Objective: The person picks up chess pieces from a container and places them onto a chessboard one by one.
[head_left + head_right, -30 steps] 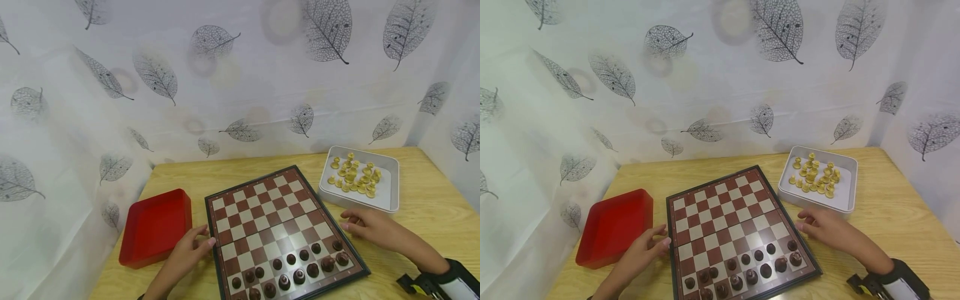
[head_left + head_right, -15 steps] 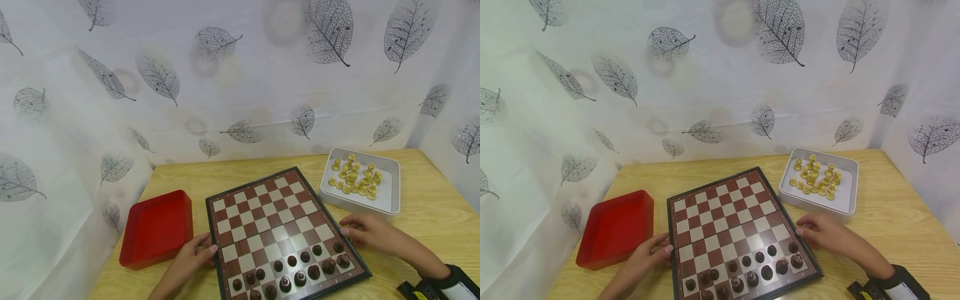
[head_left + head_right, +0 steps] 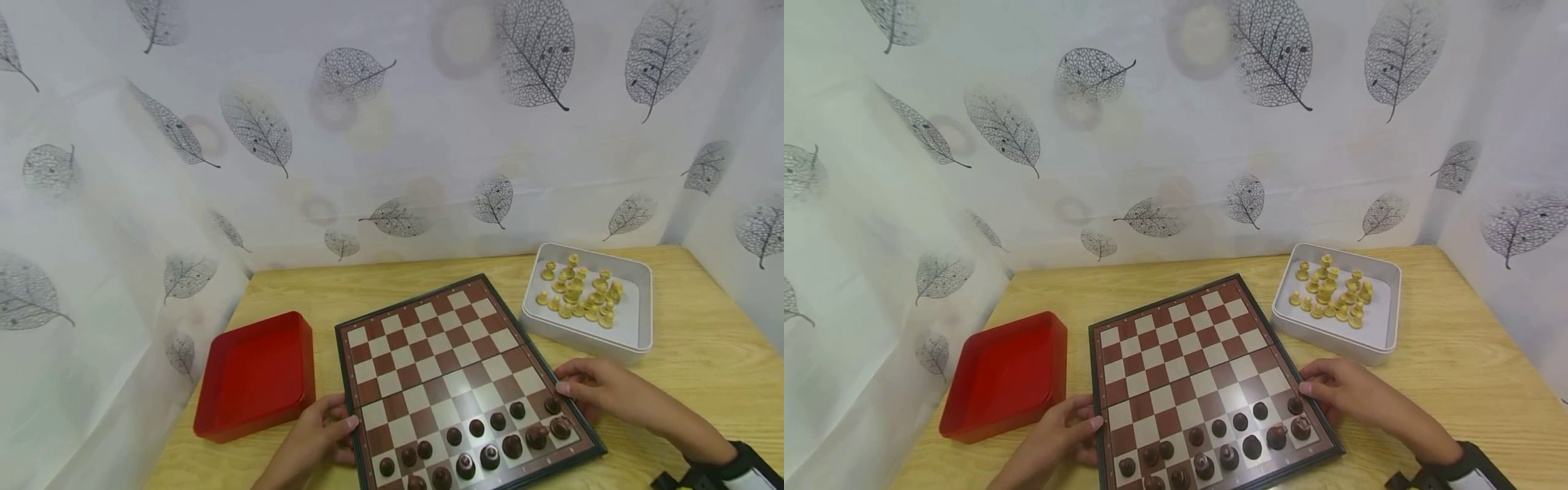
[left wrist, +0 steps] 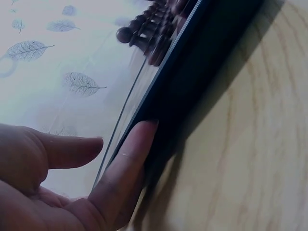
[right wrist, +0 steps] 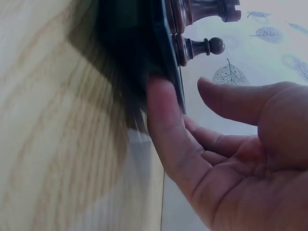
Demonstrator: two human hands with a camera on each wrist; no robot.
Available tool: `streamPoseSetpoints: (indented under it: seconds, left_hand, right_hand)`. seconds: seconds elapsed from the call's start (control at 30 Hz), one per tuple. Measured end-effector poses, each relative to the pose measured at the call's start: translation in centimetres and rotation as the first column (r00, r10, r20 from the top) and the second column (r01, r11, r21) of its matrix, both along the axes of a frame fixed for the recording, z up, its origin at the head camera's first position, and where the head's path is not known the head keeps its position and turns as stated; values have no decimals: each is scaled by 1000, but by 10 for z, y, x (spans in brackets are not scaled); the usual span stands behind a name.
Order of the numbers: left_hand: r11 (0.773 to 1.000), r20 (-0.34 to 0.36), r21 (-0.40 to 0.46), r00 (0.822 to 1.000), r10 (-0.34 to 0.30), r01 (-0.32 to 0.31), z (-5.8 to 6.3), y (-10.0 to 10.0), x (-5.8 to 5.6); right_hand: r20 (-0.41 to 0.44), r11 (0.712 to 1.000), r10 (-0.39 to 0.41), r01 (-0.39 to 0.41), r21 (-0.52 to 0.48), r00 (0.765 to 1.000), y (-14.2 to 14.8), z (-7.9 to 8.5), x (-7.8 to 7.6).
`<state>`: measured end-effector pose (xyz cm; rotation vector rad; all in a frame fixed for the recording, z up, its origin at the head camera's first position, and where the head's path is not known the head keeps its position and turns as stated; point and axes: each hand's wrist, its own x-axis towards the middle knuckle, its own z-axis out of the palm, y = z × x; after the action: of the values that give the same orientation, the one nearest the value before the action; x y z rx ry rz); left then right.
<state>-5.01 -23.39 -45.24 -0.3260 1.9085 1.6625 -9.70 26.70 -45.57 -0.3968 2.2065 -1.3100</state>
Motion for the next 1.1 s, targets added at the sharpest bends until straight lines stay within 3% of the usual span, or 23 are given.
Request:
streamPoseSetpoints:
  seconds: [0.27,0.57,0.87,1.1]
  left_hand:
    - [1000,-20,-10,1000,-2,1,-8,2,5]
    - [999,20,-36,1000,2,-1,-7,3,5]
    - [999,39,-31,999,-11,13,-7,4,2]
    - [1000,16,-24,1000,-14,15,-7,4,1]
  right_hand:
    - [62,999,-30,31,-7,998,-2,-2,0]
    - [98,999,-38,39,-6,994,-4,-3,0]
    - [81,1000,-31,30,8,996,-4,-6,0]
    - [76,1000,-16,17,-16,997,-4,-6,5]
